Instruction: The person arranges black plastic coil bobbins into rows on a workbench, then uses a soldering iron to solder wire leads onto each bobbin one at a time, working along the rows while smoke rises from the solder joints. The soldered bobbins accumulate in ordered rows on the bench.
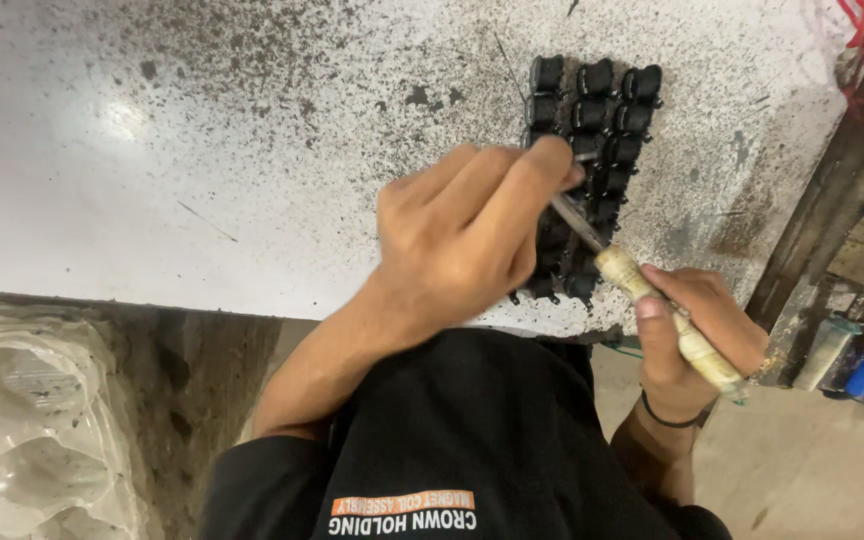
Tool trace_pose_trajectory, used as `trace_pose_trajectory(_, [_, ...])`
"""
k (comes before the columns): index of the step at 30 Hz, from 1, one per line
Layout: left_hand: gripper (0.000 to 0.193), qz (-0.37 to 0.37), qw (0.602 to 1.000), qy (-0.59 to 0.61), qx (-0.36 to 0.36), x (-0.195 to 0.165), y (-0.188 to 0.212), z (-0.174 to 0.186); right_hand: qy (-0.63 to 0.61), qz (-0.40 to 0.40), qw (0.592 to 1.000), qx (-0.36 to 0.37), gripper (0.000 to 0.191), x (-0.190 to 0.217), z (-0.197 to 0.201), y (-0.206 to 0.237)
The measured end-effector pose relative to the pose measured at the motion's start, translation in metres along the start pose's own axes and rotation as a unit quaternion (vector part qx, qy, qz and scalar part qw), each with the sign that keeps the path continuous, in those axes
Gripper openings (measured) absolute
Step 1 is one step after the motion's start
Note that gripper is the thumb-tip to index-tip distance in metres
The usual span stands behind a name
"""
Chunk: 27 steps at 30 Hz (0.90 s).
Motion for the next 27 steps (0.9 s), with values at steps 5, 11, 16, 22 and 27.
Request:
trace_pose_trajectory(5, [0.038, 0.079, 0.993, -0.058, 0.063, 0.033, 0.018, -0.058, -0.153, 0.028, 0.981, -0.117, 0.024, -0.054, -0.005, 0.008])
trace_pose_trajectory(11, [0.027, 0.092, 0.993, -0.040, 0.056, 0.049, 0.050, -0.077, -0.157, 0.073, 0.980, -0.104, 0.026, -0.075, -0.005, 0.018])
trace_pose_trajectory(16, [0.024, 0.093, 0.992, -0.029, 0.074, 0.050, 0.049, -0.085, -0.120, 0.020, 0.990, -0.074, 0.021, -0.067, -0.009, 0.006])
trace_pose_trajectory(22, [0.026, 0.085, 0.989, -0.041, 0.110, 0.046, 0.049, -0.086, -0.090, 0.047, 0.994, -0.046, 0.022, -0.038, -0.009, -0.008])
trace_pose_trajectory(27, [0.018, 0.078, 0.990, -0.036, 0.110, 0.045, 0.045, -0.088, -0.021, 0.027, 0.999, 0.002, 0.023, -0.021, -0.007, -0.017])
Point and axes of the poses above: each hand's wrist, its own y-axis away from the middle knuckle, its own z-axis out of the back of the hand, x = y × z, the point moved 4 cm from there along -y, towards the middle knuckle, and after that the axes turned 1 degree about z, right-handed, at the moved point
